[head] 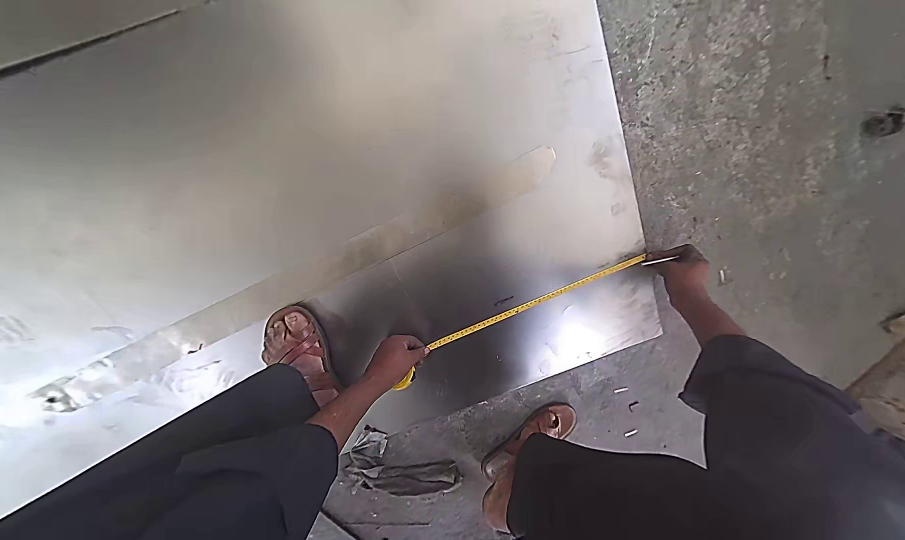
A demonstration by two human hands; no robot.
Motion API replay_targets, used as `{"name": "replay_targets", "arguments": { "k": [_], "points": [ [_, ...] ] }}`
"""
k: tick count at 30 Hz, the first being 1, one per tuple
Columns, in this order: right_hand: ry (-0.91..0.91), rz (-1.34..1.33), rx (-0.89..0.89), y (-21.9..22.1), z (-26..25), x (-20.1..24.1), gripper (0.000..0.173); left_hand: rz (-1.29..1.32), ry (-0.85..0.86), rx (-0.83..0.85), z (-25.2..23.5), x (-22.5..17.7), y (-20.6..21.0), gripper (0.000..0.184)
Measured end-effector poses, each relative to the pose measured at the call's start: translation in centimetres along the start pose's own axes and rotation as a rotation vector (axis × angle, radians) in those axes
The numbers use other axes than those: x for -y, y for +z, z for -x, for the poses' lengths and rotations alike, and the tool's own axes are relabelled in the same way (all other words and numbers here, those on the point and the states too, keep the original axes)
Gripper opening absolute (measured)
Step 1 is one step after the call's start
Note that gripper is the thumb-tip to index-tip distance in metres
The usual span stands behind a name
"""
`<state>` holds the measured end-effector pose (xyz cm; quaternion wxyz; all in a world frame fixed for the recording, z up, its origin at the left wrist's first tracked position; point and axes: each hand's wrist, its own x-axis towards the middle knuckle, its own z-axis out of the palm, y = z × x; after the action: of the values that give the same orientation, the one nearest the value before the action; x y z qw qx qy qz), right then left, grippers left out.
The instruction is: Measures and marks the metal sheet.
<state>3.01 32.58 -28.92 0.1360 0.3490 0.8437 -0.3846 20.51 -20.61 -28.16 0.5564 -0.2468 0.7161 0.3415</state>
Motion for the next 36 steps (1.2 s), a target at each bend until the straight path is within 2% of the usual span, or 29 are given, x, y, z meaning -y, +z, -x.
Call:
{"name": "replay_targets", "arguments": {
  "k": [4,6,10,14,20,25,27,30,31,33,34,36],
  "points": [
    [-0.086,0.131,0.12,-0.3,-0.2,-0.2,0.029,-0.037,-0.052,0.006,0.8,0.3,0.1,0.029],
    [-0.108,0.191,0.125,-0.3,-1.4,0.0,0.032,-0.053,-0.082,-0.023,0.3,0.1,0.1,0.031],
    [-0.089,0.183,0.114,0.0,0.0,0.8,0.037,-0.072,-0.15,-0.084,1.1,-0.2,1.0,0.032],
    [-0.073,0.25,0.103,-0.1,-0.2,1.0,0.033,-0.141,-0.15,-0.127,1.8,-0.7,1.8,0.032],
    [-0.023,0.119,0.113,0.0,0.1,0.7,0.034,-0.104,-0.146,-0.184,2.2,-0.5,2.4,0.033],
    [-0.004,0.135,0.092,0.1,-0.3,0.4,0.034,-0.104,-0.156,-0.247,1.7,-0.7,2.3,0.033],
    [0.01,0.155,0.055,0.5,0.6,1.3,0.035,-0.126,-0.173,-0.258,1.6,-1.0,1.9,0.035],
    [0.063,0.202,0.042,0.3,4.8,6.2,0.035,-0.148,-0.177,-0.244,1.1,-1.2,1.6,0.038],
    [-0.012,0.217,0.054,0.0,5.3,6.8,0.033,-0.145,-0.166,-0.236,1.1,-1.1,1.6,0.038],
    [-0.321,0.221,0.1,0.7,3.0,5.0,0.038,-0.134,-0.132,-0.232,1.0,-0.6,1.2,0.038],
    [-0.386,0.224,0.167,1.4,2.4,5.2,0.046,-0.135,-0.109,-0.226,1.0,-0.4,1.3,0.038],
    [-0.481,0.272,0.398,3.9,4.4,7.8,0.049,-0.153,-0.068,-0.213,0.8,0.0,1.3,0.038]
  ]
}}
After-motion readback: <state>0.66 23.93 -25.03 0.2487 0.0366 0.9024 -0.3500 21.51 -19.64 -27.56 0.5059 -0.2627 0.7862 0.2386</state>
